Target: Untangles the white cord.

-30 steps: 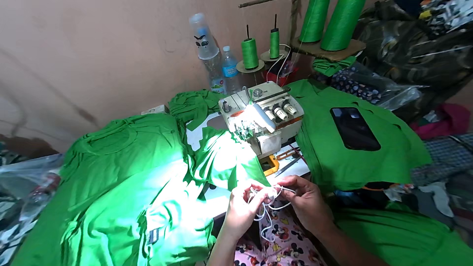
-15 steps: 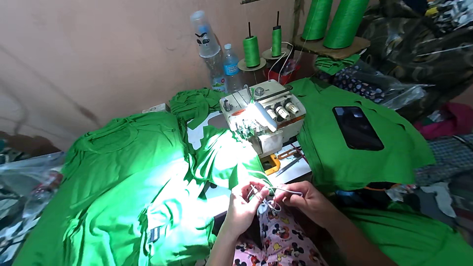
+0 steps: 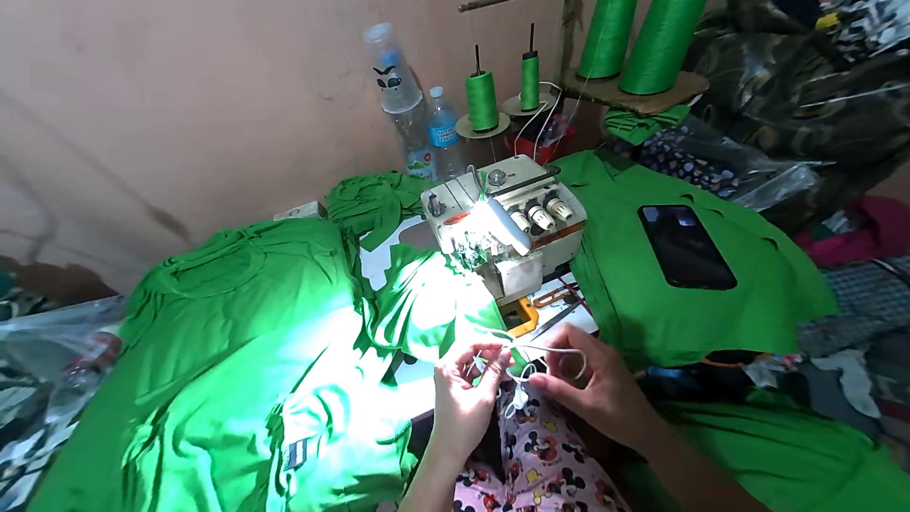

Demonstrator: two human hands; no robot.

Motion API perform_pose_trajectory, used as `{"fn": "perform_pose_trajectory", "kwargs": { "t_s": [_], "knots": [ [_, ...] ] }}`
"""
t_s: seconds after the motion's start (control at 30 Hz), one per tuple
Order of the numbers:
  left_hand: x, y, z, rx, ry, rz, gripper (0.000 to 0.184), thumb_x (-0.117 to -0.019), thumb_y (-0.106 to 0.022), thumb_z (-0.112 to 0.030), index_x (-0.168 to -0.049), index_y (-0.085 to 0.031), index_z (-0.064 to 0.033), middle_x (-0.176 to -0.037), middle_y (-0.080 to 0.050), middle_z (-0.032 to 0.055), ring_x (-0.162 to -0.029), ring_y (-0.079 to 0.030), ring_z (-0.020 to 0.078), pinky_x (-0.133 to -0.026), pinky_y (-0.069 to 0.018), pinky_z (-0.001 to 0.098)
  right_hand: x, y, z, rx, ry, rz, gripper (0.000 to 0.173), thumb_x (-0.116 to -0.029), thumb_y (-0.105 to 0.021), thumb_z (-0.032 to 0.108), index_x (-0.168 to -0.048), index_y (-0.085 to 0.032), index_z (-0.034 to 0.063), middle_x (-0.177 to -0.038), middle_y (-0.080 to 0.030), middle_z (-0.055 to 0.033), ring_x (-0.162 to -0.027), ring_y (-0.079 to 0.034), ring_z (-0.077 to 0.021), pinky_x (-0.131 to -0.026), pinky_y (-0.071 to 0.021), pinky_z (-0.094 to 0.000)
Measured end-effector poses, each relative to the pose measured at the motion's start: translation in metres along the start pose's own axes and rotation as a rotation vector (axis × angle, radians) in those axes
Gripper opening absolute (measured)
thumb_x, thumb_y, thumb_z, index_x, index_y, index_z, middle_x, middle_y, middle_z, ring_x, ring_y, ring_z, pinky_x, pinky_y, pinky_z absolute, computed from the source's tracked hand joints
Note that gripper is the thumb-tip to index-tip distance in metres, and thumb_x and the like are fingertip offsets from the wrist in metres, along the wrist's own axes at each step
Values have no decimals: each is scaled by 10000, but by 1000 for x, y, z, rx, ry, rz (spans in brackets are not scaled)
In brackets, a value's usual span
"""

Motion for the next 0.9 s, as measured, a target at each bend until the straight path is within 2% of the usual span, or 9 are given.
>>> {"fn": "perform_pose_trajectory", "kwargs": {
  "t_s": [0.1, 0.23, 0.33, 0.4, 0.5, 0.6, 0.7, 0.77, 0.9],
  "knots": [
    [2, -5, -3, -2, -46, -37, 88, -904, -653, 36, -978, -700, 25, -875, -737, -14, -744, -714, 23, -706, -619, 199, 10, -9, 1, 195, 102, -97, 417, -836, -764, 467, -812, -626, 75, -721, -578, 4, -631, -497, 31, -556, -403, -100],
    [-1, -5, -6, -27, -73, -61, 89, -914, -636, 26, -987, -686, 21, -836, -733, -34, -734, -701, 0, -704, -599, 172, 10, -9, -5, 271, 138, -138, 167, -827, -673, 202, -848, -734, 48, -790, -689, -46, -691, -611, -21, -637, -491, -129],
    [-5, -1, -9, -92, -13, -110, 68, -940, -623, -12, -993, -652, 20, -791, -680, -67, -690, -652, -54, -660, -555, 119, 6, 5, -7, 151, 78, -73, 150, -845, -678, 166, -870, -755, 40, -836, -720, -18, -736, -626, 26, -674, -500, -105],
    [-9, -1, -9, -85, 13, -72, 61, -946, -615, -20, -992, -642, 9, -771, -659, -84, -663, -630, -66, -637, -541, 111, 2, 16, -9, -127, -10, 38, 101, -866, -705, 149, -902, -754, 68, -846, -727, 60, -728, -622, 77, -653, -506, -90],
    [-17, -7, -13, -20, -5, 61, 76, -950, -604, -13, -1007, -654, -11, -797, -686, -99, -688, -651, -52, -666, -562, 137, -2, 37, -4, -499, -77, 273, 90, -923, -707, 324, -938, -763, 255, -822, -711, 173, -678, -615, 103, -596, -509, -90],
    [-21, -14, -16, 70, -1, 113, 95, -941, -623, -6, -1004, -682, -44, -839, -730, -87, -723, -696, -6, -692, -598, 180, -4, 59, -1, -229, 19, 312, 269, -964, -659, 395, -1024, -749, 149, -943, -714, 97, -770, -592, 105, -649, -482, -80],
    [-22, -23, -16, 117, 1, 193, 98, -963, -625, -38, -1032, -693, -55, -903, -751, -67, -766, -722, 25, -722, -618, 214, -5, 71, 3, 213, 95, 203, 363, -990, -604, 401, -936, -757, 76, -1065, -709, -42, -946, -639, -15, -781, -526, -159],
    [-23, -29, -15, 127, 5, 254, 95, -989, -613, -81, -1054, -681, -71, -946, -748, -66, -813, -724, 36, -757, -621, 233, -7, 83, 8, 310, 116, 207, 313, -980, -612, 363, -889, -764, 105, -1176, -708, -54, -1072, -644, -101, -894, -536, -254],
    [-28, -42, -15, 130, 13, 402, 151, -1020, -553, -117, -1119, -642, -47, -1106, -731, -23, -1006, -702, 65, -894, -589, 280, -14, 111, 31, 596, 139, 172, 340, -1005, -551, 381, -1089, -788, 153, -1419, -597, -171, -1322, -560, -377, -1002, -522, -538]
  ]
}}
Point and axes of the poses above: each hand's wrist, its own x-axis away from the middle knuckle, its own y-axis out of the back of the hand, z = x × y, the point moved 6 cm from there along -x, towards the middle knuckle
